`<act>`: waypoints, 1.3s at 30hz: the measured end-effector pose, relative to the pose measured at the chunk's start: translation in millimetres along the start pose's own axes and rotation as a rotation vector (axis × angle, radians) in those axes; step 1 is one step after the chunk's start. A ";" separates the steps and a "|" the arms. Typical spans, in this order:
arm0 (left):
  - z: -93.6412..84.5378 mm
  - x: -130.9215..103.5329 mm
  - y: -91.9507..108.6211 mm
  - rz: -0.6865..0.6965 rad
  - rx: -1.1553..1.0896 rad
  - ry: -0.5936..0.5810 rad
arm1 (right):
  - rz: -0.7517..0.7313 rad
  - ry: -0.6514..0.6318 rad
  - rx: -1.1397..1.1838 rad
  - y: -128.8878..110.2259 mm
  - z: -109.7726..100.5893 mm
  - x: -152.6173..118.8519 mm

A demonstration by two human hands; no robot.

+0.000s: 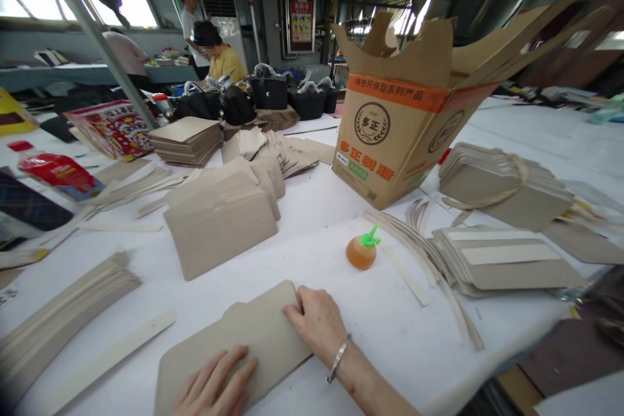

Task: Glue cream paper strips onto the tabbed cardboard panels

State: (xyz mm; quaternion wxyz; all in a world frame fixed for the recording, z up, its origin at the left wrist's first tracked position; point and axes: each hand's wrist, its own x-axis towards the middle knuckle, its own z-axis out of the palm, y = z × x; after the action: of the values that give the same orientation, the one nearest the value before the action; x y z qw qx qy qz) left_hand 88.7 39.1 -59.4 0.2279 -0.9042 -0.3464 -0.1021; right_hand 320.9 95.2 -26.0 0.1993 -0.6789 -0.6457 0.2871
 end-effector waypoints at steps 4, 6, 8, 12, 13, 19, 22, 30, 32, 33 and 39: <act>-0.3 -1.6 1.0 0.003 0.026 -0.007 | -0.017 0.097 0.043 3.6 -2.7 -6.5; -0.4 -3.8 -0.4 -0.007 0.025 -0.011 | 0.001 0.180 0.075 15.4 -10.0 -11.8; 0.2 -6.0 -0.5 -0.019 0.022 -0.005 | 0.058 0.314 0.112 36.8 -22.6 -16.1; 0.9 -8.3 2.9 -0.058 0.017 0.016 | 0.201 0.649 0.171 93.6 -54.6 -13.2; 0.1 -8.2 4.3 -0.076 0.007 0.019 | 0.203 0.680 0.187 106.1 -61.0 -9.1; -7.7 -2.3 19.0 -0.289 -0.161 0.059 | 0.135 0.504 0.210 137.8 -65.9 29.7; -6.4 -0.8 28.7 -0.403 -0.233 0.153 | 0.134 0.462 0.209 133.8 -61.5 41.6; -11.7 -2.7 29.7 -0.388 -0.230 0.122 | -0.008 0.281 0.448 89.2 -108.3 1.6; -18.4 -1.5 26.1 -0.351 -0.198 0.053 | 0.011 0.347 0.736 73.7 -117.3 -15.7; -21.5 -0.7 24.7 -0.336 -0.186 0.025 | 0.046 0.392 0.900 67.0 -117.7 -23.6; -29.0 2.3 23.5 -0.336 -0.151 0.056 | 0.330 0.158 1.394 48.8 -77.8 -55.1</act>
State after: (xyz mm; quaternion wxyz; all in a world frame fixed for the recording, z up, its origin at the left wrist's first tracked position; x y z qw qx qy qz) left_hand 105.3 11.0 -41.2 0.1487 -0.8450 -0.4775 -0.1894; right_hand 408.3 44.1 8.8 0.5865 -0.5012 -0.1851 0.6087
